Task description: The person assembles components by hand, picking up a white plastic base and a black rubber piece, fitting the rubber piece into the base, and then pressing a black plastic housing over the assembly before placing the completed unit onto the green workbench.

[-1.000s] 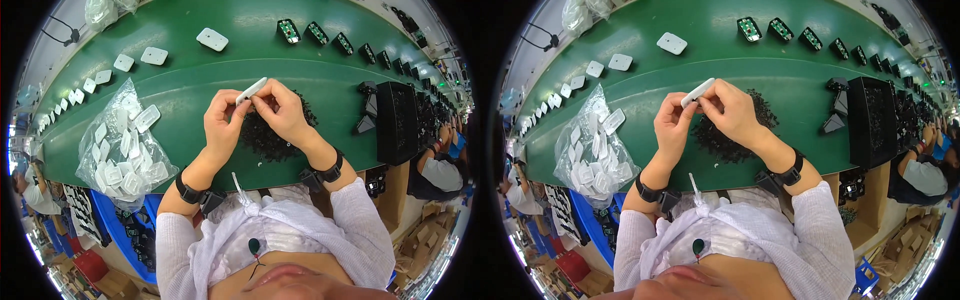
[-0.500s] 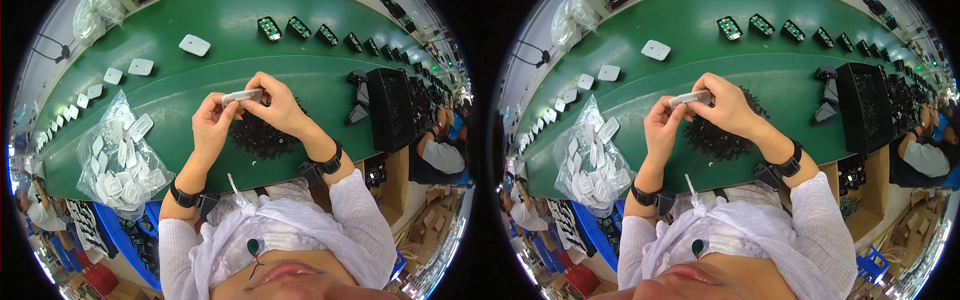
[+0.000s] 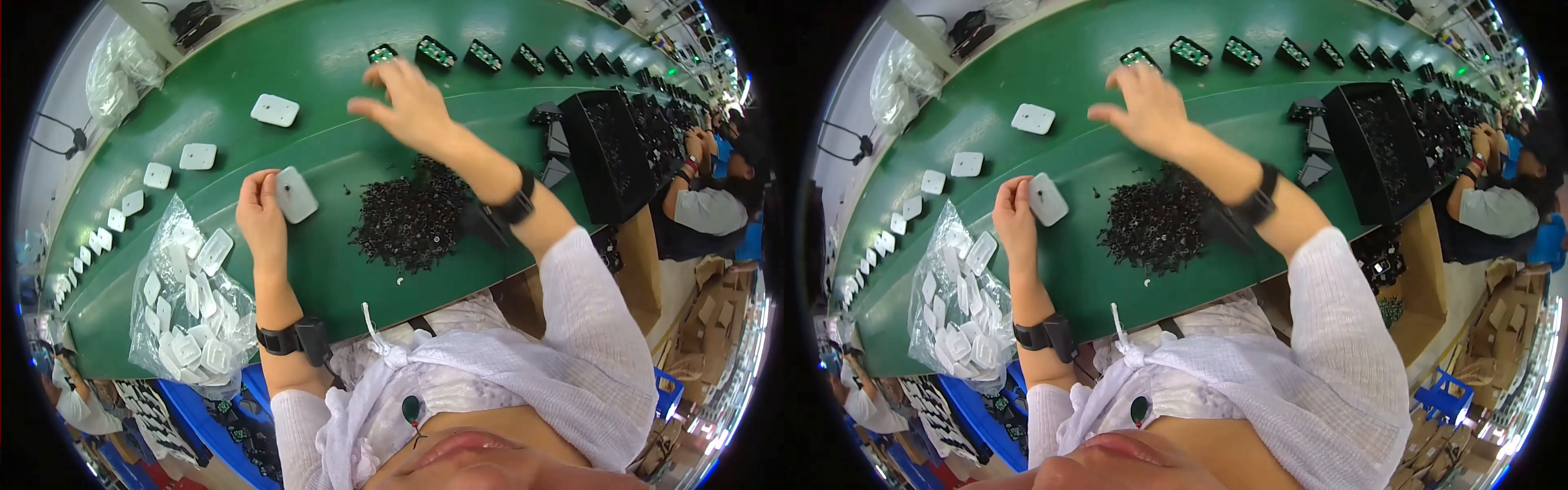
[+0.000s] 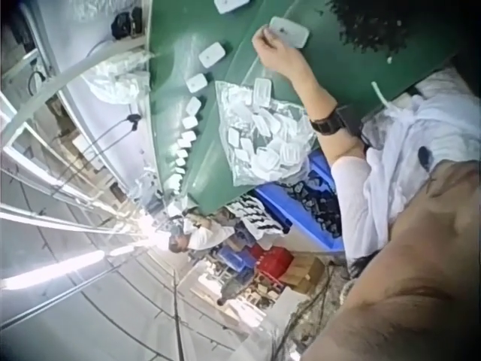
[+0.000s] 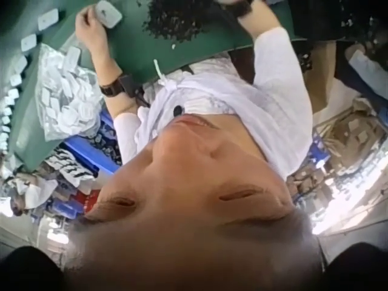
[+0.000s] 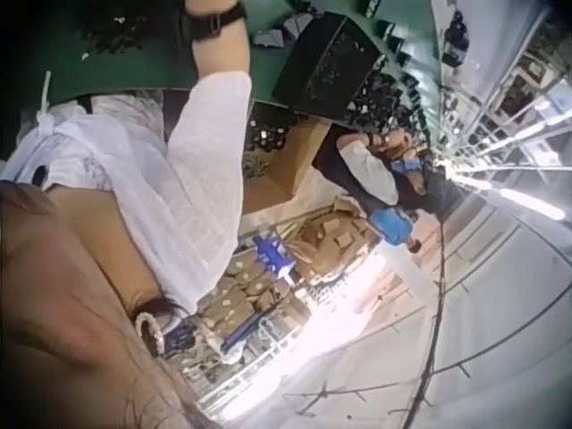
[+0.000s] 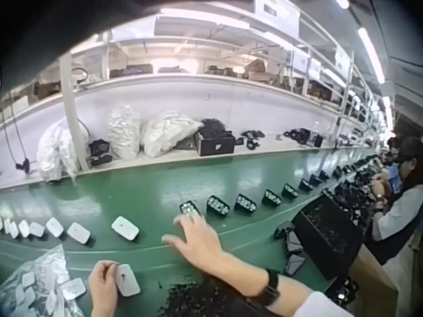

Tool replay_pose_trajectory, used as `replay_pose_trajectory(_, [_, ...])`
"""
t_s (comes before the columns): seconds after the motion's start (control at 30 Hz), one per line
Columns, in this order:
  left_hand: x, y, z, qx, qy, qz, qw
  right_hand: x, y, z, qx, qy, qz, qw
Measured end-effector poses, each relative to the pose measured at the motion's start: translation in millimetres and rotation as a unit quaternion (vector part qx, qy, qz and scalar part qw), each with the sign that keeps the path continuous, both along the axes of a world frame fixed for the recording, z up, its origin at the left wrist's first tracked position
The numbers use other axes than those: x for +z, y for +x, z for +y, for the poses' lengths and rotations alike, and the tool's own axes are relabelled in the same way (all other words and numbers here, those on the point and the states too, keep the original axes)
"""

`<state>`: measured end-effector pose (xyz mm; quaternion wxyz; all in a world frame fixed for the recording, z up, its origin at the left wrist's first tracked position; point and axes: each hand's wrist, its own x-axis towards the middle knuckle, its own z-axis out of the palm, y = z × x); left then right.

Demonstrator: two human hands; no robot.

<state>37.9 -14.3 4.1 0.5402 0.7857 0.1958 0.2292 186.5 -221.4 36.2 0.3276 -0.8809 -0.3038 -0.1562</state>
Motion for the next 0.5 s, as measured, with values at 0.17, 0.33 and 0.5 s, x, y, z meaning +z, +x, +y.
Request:
replay_pose_trajectory(0.17, [-25, 9, 8, 0.01, 0.214, 0.039, 0.976, -14, 85, 21, -0.144, -0.222, -0.083, 0.961])
replay_pose_trajectory(0.33, [-16, 7, -3, 0.013, 0.289, 0.072, 0.954, -31, 104, 13, -0.08, -0.125, 0.098, 0.984])
replay_pose_trajectory(0.5, [4, -11, -25, -0.005, 0.468, 0.133, 0.874, -23, 49, -44, 0.021, 0.025, 0.143, 0.989])
